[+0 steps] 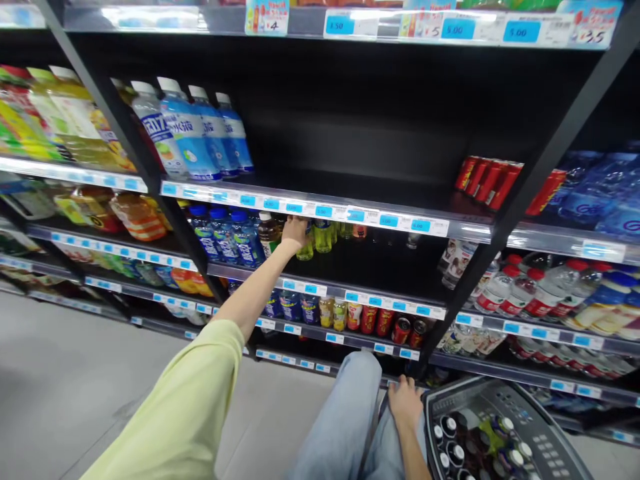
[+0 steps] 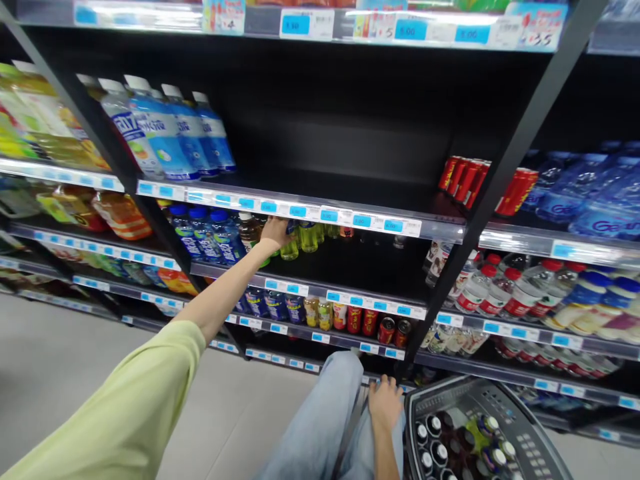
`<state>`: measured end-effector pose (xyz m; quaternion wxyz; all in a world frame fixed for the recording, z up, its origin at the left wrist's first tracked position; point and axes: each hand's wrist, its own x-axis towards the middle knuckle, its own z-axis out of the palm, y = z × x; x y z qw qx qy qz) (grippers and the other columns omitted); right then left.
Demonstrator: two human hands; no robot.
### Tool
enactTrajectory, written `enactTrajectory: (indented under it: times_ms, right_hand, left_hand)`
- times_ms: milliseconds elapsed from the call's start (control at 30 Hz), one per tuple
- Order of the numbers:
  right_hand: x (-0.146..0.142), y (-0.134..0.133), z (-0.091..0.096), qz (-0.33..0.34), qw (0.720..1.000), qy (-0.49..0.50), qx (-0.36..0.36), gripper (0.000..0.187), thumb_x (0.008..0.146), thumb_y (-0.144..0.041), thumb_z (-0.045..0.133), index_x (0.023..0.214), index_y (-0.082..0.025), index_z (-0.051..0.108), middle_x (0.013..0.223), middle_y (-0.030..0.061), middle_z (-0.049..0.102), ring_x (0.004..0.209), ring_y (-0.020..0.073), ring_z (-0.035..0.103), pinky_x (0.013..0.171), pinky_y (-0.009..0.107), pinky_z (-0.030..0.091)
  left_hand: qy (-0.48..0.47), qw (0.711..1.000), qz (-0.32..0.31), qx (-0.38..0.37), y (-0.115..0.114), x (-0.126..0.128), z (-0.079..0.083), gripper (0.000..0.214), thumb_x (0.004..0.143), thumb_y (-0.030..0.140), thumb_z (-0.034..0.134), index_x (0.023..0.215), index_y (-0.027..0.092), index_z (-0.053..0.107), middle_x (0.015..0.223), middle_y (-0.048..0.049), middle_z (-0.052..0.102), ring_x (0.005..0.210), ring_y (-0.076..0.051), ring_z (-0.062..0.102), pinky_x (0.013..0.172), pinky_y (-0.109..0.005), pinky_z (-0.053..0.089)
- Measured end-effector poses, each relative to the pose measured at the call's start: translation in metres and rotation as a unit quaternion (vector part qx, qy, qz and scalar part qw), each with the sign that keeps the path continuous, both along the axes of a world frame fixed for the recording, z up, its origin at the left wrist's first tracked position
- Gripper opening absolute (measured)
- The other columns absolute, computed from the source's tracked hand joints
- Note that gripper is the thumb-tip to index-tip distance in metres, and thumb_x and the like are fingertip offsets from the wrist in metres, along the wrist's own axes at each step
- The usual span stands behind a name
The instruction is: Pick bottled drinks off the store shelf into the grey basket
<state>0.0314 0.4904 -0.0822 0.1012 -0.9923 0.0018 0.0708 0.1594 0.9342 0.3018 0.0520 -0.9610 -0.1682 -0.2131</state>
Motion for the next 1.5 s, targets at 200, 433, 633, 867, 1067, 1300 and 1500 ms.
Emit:
enactTrajectory:
  times_ms: [200,433,633,867,1067,1300,1500]
  right_hand:
    - [-0.003,0.013,-0.001,0.022,1.000,0.009,0.012,0.046,0.108,-0.026,0.039,0.143,-0.020,0.069,0.148,0.0187,0.062,0.131,0.0372,0.063,0.089,0.041,0.059]
    - [-0.003,-0.004,0.004,-0.009,0.999,-0.025,0.024,0.043,0.103,-0.033,0.045,0.130,-0.018,0.075,0.138,0.0196,0.068,0.124,0.0394,0.067,0.088,0.047,0.061]
    - [-0.004,-0.003,0.000,-0.027,0.984,-0.095,0.145,0.037,0.083,-0.058,0.058,0.105,-0.037,0.079,0.125,0.0106,0.076,0.119,0.0446,0.073,0.085,0.057,0.064]
    - [-0.010,-0.006,-0.011,-0.033,0.951,-0.190,0.241,0.042,0.079,-0.051,0.056,0.108,-0.026,0.075,0.120,0.0197,0.076,0.121,0.0466,0.071,0.095,0.060,0.060]
    - [-0.027,0.003,-0.011,0.061,0.892,-0.203,0.398,0.052,0.084,-0.034,0.052,0.131,-0.018,0.065,0.120,0.0169,0.076,0.095,0.0315,0.076,0.092,0.047,0.062]
    - [-0.050,0.007,0.002,0.106,0.859,-0.165,0.472,0.073,0.074,-0.028,0.058,0.145,-0.016,0.052,0.121,0.0126,0.073,0.071,0.0204,0.065,0.067,0.034,0.060]
    - [-0.049,-0.007,0.022,0.051,0.885,-0.098,0.453,0.087,0.075,-0.040,0.081,0.151,-0.016,0.047,0.088,-0.0006,0.070,0.066,0.0192,0.062,0.072,0.033,0.057]
  left_hand:
    - [0.064,0.996,-0.039,0.038,-0.019,-0.023,0.010,0.068,0.080,0.024,0.081,0.145,0.019,0.062,0.153,-0.0243,0.055,0.146,-0.049,0.045,0.113,-0.058,0.046]
    - [0.037,0.985,-0.131,0.104,-0.049,-0.061,-0.005,0.048,0.077,0.008,0.077,0.122,0.019,0.065,0.138,-0.0204,0.056,0.132,-0.039,0.053,0.098,-0.046,0.058]
    - [-0.031,0.967,-0.227,0.114,-0.061,-0.112,-0.028,0.027,0.084,0.012,0.077,0.102,0.022,0.059,0.117,-0.0130,0.061,0.111,-0.030,0.060,0.086,-0.039,0.061]
    - [-0.149,0.933,-0.327,0.007,-0.109,-0.178,-0.019,0.024,0.085,0.019,0.079,0.093,0.023,0.056,0.107,-0.0059,0.059,0.093,-0.021,0.062,0.076,-0.031,0.054]
    - [-0.061,0.911,-0.375,-0.159,-0.161,-0.199,-0.048,0.040,0.071,0.029,0.090,0.089,0.022,0.055,0.099,0.0003,0.056,0.080,-0.016,0.058,0.072,-0.027,0.048]
    - [0.061,0.885,-0.394,-0.240,-0.228,-0.176,-0.135,0.044,0.065,0.033,0.091,0.085,0.022,0.054,0.096,0.0011,0.054,0.076,-0.016,0.055,0.067,-0.027,0.042]
    - [0.046,0.888,-0.372,-0.267,-0.260,-0.137,-0.149,0.040,0.070,0.042,0.087,0.083,0.022,0.056,0.092,-0.0020,0.057,0.081,-0.021,0.059,0.072,-0.031,0.045]
